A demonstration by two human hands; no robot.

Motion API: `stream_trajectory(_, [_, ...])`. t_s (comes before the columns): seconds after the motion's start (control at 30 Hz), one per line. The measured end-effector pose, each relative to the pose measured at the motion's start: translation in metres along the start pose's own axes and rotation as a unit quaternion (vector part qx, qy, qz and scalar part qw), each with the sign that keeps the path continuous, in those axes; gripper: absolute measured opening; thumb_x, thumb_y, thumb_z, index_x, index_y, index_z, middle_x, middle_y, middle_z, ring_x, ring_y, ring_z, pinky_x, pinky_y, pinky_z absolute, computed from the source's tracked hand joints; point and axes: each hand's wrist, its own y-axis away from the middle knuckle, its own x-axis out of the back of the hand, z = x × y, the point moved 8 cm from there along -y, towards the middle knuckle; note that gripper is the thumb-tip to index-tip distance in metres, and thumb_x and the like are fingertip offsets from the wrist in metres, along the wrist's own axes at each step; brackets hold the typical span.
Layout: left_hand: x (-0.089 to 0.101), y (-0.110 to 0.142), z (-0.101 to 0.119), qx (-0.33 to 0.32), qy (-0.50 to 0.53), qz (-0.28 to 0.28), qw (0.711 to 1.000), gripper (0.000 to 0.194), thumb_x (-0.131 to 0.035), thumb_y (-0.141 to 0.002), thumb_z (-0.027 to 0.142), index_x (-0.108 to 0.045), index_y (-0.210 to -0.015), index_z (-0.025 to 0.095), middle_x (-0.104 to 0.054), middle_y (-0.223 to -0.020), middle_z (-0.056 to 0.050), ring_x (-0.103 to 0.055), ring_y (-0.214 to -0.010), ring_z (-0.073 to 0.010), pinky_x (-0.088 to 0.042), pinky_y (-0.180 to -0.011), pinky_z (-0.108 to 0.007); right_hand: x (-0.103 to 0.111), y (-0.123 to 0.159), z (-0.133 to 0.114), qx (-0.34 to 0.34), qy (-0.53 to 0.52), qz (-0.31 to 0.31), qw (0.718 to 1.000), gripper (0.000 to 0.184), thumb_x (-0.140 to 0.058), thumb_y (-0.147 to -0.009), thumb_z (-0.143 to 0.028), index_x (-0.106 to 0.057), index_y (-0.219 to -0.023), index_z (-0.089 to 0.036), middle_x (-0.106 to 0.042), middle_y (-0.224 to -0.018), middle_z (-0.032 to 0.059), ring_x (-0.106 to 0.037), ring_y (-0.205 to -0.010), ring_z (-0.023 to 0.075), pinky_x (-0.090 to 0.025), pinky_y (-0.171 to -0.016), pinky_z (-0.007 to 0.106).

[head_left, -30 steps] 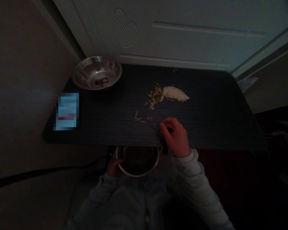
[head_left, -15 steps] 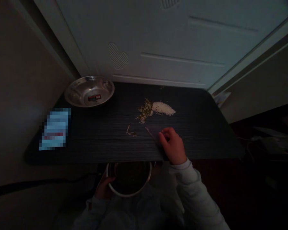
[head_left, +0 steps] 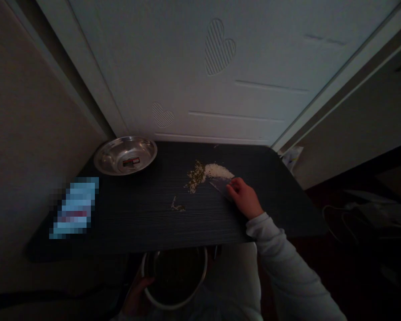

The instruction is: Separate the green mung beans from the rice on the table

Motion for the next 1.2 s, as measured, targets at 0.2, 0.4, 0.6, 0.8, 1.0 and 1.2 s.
stream_trajectory(0.2, [-0.006,0.004,-0.002,0.011,0.045,-0.005,0.999,0.038,-0.072,-0.051,0.016,-0.073,-0.087,0.028,-0.077,-0.079,-0.002,-0.062,-0.101,-0.0354,-0.049,-0.088,-0.048,0.001,-0.008,0.024,-0.059,-0.086,0.024,0.994,0.019,-0.050,-0.077,-0.038,-0.053,-0.081,-0.020,-0.063,-0.064,0.0012,-0.060,-0.058,0.0168,-0.041,-0.056,0.027])
stream_trajectory(0.4, [-0.012,0.007,0.003,-0.006,0.056,-0.009,0.998,0.043,-0.071,-0.049,0.014,-0.073,-0.091,0.025,-0.077,-0.083,-0.004,-0.062,-0.101,-0.0372,-0.048,-0.088,-0.048,0.004,0.003,0.032,-0.092,-0.263,0.068,0.958,0.027,-0.053,-0.074,-0.045,-0.048,-0.081,-0.020,-0.056,-0.056,-0.0027,-0.053,-0.050,0.0129,-0.039,-0.047,0.023])
stream_trajectory(0.6, [-0.016,0.004,-0.001,0.000,0.058,-0.035,0.998,0.035,-0.070,-0.052,0.013,-0.074,-0.085,0.021,-0.077,-0.083,-0.005,-0.063,-0.100,-0.0357,-0.047,-0.090,-0.047,-0.008,0.041,-0.015,-0.023,-0.288,0.007,0.957,0.021,-0.053,-0.079,-0.040,-0.050,-0.084,-0.020,-0.056,-0.059,-0.0031,-0.054,-0.054,0.0119,-0.042,-0.053,0.023])
stream_trajectory(0.8, [-0.013,0.004,-0.002,0.001,0.038,-0.030,0.999,0.030,-0.068,-0.054,0.012,-0.073,-0.082,0.021,-0.077,-0.077,-0.006,-0.063,-0.099,-0.0351,-0.045,-0.091,-0.049,-0.027,0.072,-0.065,0.090,-0.193,-0.062,0.975,0.014,-0.051,-0.082,-0.032,-0.055,-0.088,-0.020,-0.061,-0.067,-0.0004,-0.058,-0.062,0.0131,-0.043,-0.060,0.023])
stream_trajectory(1.0, [-0.018,0.002,0.001,-0.010,0.052,-0.070,0.996,0.027,-0.070,-0.051,0.010,-0.074,-0.076,0.022,-0.077,-0.078,-0.006,-0.062,-0.101,-0.0358,-0.045,-0.091,-0.047,-0.032,0.065,-0.060,0.057,-0.203,-0.061,0.976,0.014,-0.050,-0.083,-0.033,-0.053,-0.087,-0.020,-0.058,-0.063,-0.0021,-0.055,-0.056,0.0115,-0.041,-0.056,0.022])
stream_trajectory(1.2, [-0.019,-0.004,-0.005,-0.013,0.058,-0.069,0.996,0.035,-0.068,-0.051,0.012,-0.074,-0.084,0.019,-0.077,-0.084,-0.007,-0.061,-0.103,-0.0369,-0.044,-0.091,-0.049,-0.035,0.063,-0.048,0.003,-0.268,-0.043,0.962,0.017,-0.051,-0.082,-0.036,-0.053,-0.087,-0.020,-0.057,-0.064,-0.0024,-0.054,-0.058,0.0118,-0.042,-0.056,0.023])
